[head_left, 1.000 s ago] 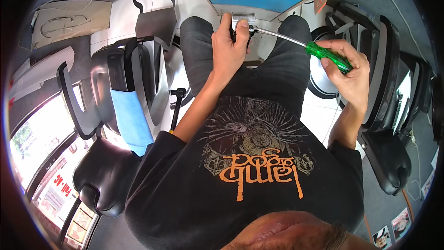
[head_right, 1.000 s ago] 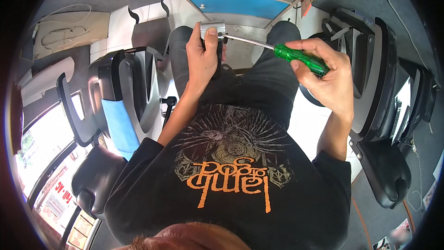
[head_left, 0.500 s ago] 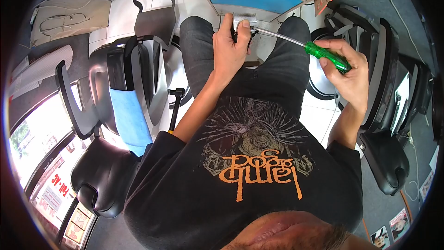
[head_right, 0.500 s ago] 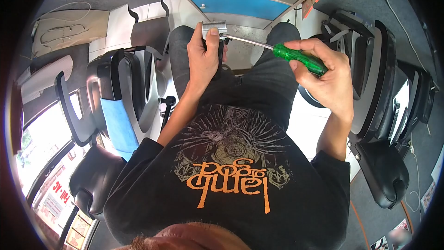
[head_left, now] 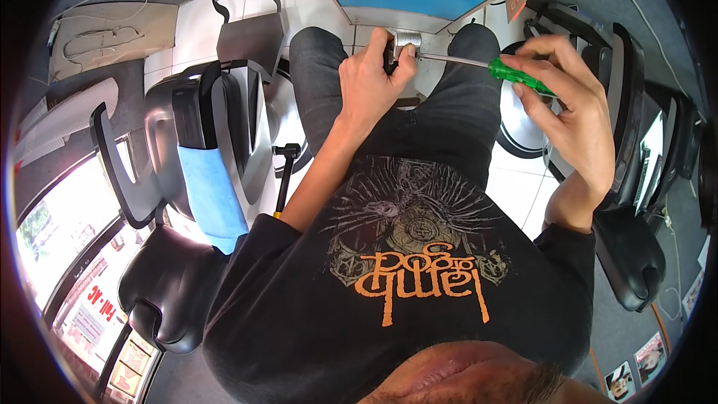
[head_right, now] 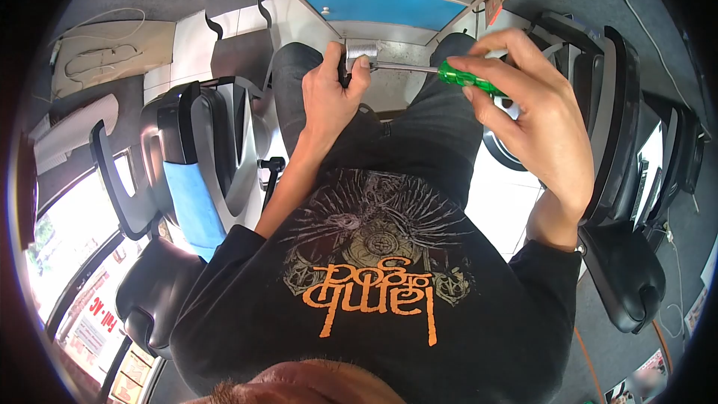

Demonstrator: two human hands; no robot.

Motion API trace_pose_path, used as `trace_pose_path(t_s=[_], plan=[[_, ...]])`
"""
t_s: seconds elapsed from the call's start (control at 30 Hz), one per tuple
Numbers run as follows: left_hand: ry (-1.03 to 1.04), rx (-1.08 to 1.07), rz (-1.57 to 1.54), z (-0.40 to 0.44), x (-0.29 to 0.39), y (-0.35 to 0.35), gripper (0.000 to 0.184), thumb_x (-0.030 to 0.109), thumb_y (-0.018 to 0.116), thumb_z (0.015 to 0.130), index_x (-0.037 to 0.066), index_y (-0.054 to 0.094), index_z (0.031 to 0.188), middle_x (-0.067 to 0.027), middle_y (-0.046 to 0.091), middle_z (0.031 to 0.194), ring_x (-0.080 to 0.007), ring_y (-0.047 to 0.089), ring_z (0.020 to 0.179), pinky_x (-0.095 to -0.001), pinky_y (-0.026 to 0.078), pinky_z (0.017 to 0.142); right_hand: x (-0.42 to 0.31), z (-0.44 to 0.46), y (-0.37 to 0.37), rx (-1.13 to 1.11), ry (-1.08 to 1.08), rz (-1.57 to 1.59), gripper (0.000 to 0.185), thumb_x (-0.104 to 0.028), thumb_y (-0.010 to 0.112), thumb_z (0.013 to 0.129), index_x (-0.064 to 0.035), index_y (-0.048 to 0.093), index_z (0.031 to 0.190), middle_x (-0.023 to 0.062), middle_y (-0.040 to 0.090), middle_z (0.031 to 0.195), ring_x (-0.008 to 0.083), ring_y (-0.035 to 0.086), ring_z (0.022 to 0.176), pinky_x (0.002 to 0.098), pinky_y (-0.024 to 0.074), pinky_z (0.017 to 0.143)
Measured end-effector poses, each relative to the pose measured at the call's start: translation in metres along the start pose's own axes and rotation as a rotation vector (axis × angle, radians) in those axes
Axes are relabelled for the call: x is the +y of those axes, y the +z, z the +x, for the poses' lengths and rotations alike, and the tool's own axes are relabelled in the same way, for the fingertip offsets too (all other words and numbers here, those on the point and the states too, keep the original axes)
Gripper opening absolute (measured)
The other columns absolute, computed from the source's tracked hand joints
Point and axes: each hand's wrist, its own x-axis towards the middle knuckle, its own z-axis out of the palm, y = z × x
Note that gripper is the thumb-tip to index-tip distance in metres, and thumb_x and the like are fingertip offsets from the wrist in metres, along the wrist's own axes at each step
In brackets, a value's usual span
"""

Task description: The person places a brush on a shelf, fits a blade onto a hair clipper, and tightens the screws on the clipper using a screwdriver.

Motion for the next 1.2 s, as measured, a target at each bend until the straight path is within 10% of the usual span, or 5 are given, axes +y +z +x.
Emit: trace_pose_path(t_s=[0.43, 0.73, 1.07, 1.2], plan=[[-0.156, -0.047, -0.053, -0.006, 0.003, 0.002, 0.032, 0.027, 0.069, 0.096, 0.000, 0.053, 0.090, -0.0171, 0.056, 0.056, -0.0363, 0.057, 0.046, -0.0431, 0.046, 0.049, -0.017, 0.026, 0.011, 0.210, -0.154, -0.118, 0.016, -0.010, 0.080, 0.088, -0.0013, 0.070, 0.096, 0.0092, 0.070, 0.087, 0.0230, 0.068, 0.071, 0.0336, 0.0532, 0.063], [-0.280, -0.068, -0.145, -0.012, -0.010, 0.009, 0.033, 0.027, 0.067, 0.098, 0.000, 0.051, 0.088, -0.0185, 0.053, 0.056, -0.0364, 0.052, 0.046, -0.0431, 0.045, 0.051, -0.012, 0.023, 0.015, 0.050, 0.030, -0.173, 0.037, -0.034, 0.082, 0.089, -0.0043, 0.063, 0.101, 0.0138, 0.073, 0.078, 0.0306, 0.074, 0.067, 0.0362, 0.0529, 0.056], [-0.330, -0.075, -0.183, -0.009, -0.010, 0.009, 0.033, 0.026, 0.066, 0.099, -0.001, 0.050, 0.088, -0.0183, 0.050, 0.054, -0.0318, 0.051, 0.045, -0.0428, 0.043, 0.051, -0.010, 0.027, 0.023, 0.108, -0.064, -0.128, 0.031, -0.025, 0.078, 0.096, -0.0004, 0.062, 0.107, 0.0136, 0.070, 0.076, 0.0270, 0.065, 0.056, 0.0328, 0.0494, 0.055], [-0.285, -0.125, -0.128, -0.011, -0.015, 0.010, 0.035, 0.030, 0.062, 0.105, 0.000, 0.050, 0.094, -0.0085, 0.059, 0.057, -0.0163, 0.063, 0.047, -0.0329, 0.048, 0.047, 0.002, 0.025, 0.023, 0.044, -0.008, -0.244, 0.031, -0.023, 0.077, 0.096, -0.0012, 0.061, 0.109, 0.0123, 0.073, 0.079, 0.0275, 0.069, 0.060, 0.0321, 0.0512, 0.056]])
